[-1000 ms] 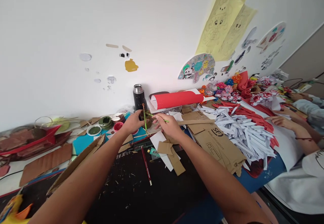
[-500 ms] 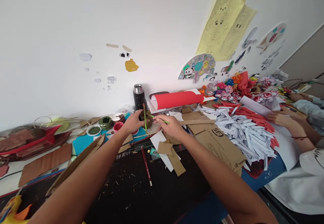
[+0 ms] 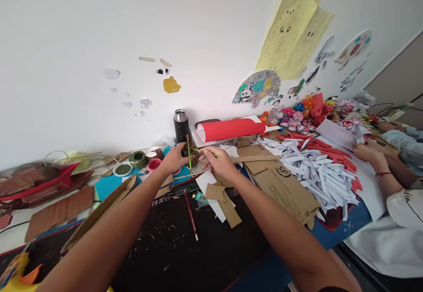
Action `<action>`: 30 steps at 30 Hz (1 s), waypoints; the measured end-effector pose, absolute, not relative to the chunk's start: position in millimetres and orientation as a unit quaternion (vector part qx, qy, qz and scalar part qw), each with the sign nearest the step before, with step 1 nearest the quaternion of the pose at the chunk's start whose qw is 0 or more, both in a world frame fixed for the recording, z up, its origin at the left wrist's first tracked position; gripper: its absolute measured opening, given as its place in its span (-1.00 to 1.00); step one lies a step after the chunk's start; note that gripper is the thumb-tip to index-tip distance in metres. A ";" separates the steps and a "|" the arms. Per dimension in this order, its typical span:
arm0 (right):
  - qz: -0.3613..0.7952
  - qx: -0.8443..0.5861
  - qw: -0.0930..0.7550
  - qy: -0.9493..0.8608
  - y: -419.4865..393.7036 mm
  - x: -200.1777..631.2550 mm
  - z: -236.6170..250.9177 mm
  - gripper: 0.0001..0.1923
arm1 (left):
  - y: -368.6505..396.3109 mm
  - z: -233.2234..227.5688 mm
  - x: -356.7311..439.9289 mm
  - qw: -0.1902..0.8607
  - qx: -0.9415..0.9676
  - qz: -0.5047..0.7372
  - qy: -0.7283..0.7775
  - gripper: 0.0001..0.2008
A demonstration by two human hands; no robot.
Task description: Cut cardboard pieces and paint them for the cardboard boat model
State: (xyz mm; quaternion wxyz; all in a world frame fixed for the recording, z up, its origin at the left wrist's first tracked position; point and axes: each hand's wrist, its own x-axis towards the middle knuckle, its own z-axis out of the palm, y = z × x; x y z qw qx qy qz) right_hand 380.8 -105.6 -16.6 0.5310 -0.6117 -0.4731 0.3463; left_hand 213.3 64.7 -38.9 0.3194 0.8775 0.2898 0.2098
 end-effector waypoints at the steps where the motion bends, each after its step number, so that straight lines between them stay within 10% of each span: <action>1: 0.347 -0.614 0.530 -0.470 -106.0 380.6 -15.6 -0.65 | 64.7 -38.7 213.5 0.320 0.877 0.210 0.291 -0.41; 16: 0.135 -0.650 0.363 -0.654 -125.6 381.8 14.5 -0.74 | 62.6 -41.1 215.5 0.344 0.863 0.234 0.287 -0.35; 30: 0.326 -0.625 0.503 -0.500 -110.9 374.4 -5.3 -0.72 | 60.9 -44.0 215.3 0.353 0.860 0.237 0.282 -0.39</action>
